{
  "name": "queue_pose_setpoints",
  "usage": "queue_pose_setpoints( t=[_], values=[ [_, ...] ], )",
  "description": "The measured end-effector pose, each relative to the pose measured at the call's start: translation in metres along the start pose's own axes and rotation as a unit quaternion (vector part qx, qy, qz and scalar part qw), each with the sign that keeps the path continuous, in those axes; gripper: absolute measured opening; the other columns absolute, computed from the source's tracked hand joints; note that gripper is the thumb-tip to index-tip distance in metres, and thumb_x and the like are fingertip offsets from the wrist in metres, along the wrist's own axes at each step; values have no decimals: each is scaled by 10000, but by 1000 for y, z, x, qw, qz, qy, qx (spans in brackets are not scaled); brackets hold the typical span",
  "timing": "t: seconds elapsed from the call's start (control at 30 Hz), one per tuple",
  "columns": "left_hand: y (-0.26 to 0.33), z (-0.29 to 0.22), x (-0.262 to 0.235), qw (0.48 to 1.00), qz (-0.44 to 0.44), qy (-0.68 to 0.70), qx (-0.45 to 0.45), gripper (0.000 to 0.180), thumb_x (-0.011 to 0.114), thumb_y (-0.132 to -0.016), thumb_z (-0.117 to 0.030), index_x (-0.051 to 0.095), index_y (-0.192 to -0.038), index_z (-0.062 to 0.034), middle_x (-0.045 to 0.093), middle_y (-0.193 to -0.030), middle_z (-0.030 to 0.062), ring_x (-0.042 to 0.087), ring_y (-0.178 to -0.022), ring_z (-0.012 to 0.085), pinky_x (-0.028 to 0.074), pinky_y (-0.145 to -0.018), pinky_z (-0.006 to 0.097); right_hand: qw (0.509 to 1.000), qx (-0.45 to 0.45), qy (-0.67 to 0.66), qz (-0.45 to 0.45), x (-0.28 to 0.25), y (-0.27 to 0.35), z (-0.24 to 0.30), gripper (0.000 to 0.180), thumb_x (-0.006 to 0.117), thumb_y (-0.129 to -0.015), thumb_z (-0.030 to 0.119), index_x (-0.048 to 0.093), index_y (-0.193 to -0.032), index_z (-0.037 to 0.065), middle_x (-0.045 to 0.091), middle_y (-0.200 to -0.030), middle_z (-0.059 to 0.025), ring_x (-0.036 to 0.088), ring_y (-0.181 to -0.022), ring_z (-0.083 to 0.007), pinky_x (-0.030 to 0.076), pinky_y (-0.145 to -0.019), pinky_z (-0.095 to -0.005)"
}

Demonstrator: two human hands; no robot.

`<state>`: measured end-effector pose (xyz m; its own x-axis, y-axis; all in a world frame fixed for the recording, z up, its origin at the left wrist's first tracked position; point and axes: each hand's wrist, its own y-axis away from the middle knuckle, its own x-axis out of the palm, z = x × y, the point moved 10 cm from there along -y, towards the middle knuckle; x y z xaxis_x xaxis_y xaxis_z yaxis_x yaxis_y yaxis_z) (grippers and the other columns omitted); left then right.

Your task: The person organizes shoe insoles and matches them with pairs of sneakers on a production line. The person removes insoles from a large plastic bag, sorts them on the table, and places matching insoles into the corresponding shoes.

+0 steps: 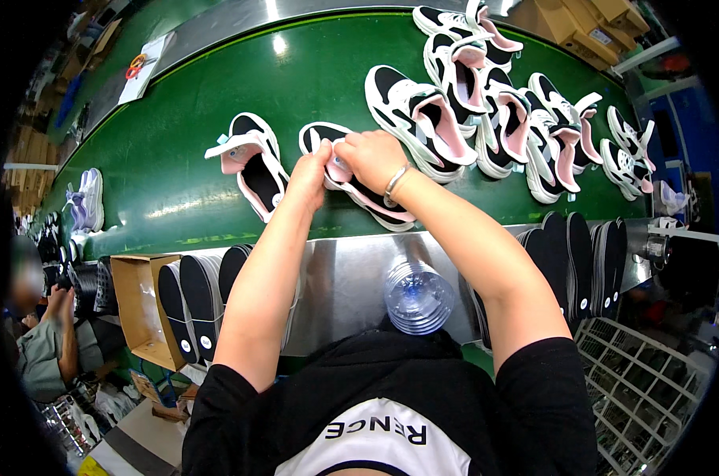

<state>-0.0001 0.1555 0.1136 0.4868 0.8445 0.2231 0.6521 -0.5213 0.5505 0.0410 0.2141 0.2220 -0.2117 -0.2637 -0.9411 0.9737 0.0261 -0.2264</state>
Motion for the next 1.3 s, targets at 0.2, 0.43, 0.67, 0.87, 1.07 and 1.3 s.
queue_pose_setpoints(
  t=[0.2,0.43,0.67,0.87,1.07,1.3],
  values=[
    [7,-30,-5,993,-25,-24,112,398,476,-823,-353,543,-843,38,569,-754,73,527,-668,140,419,-604,257,972,15,-234,-30,-24,5,-7,100,500,-722,143,548,-770,70,576,-769,-76,550,-700,-276,431,-599,-340],
    [21,-136,-45,812,-166,-472,300,290,493,-796,-286,552,-826,-3,543,-655,121,532,-625,229,412,-597,342,930,72,-332,142,-80,135,21,100,571,-734,180,574,-782,92,571,-707,-52,555,-661,-230,438,-588,-296],
    [86,-125,129,615,-20,-520,592,197,563,-694,-119,528,-879,-62,543,-838,109,518,-776,283,403,-672,375,973,110,-75,190,-56,209,51,89,544,-720,223,547,-713,134,518,-606,-6,535,-573,-185,379,-576,-307],
    [37,-11,189,676,180,-604,383,235,526,-757,-186,489,-936,-37,487,-974,134,532,-821,313,439,-681,392,930,358,-89,-8,-94,261,-29,176,571,-715,228,549,-807,80,565,-755,-65,550,-710,-240,433,-641,-351],
    [85,5,183,712,216,-536,398,172,545,-755,-222,558,-820,-63,520,-856,72,540,-678,260,435,-606,345,851,513,50,102,-64,342,-50,468,650,-616,397,509,-906,59,480,-1056,-143,473,-959,-285,415,-714,-395],
    [47,-42,132,773,-30,-455,441,323,593,-723,-242,490,-927,-13,472,-1010,152,461,-898,270,391,-719,330,879,464,79,72,-82,328,-46,370,671,-605,265,521,-871,57,475,-1041,-174,481,-936,-295,380,-765,-376]
  ],
)
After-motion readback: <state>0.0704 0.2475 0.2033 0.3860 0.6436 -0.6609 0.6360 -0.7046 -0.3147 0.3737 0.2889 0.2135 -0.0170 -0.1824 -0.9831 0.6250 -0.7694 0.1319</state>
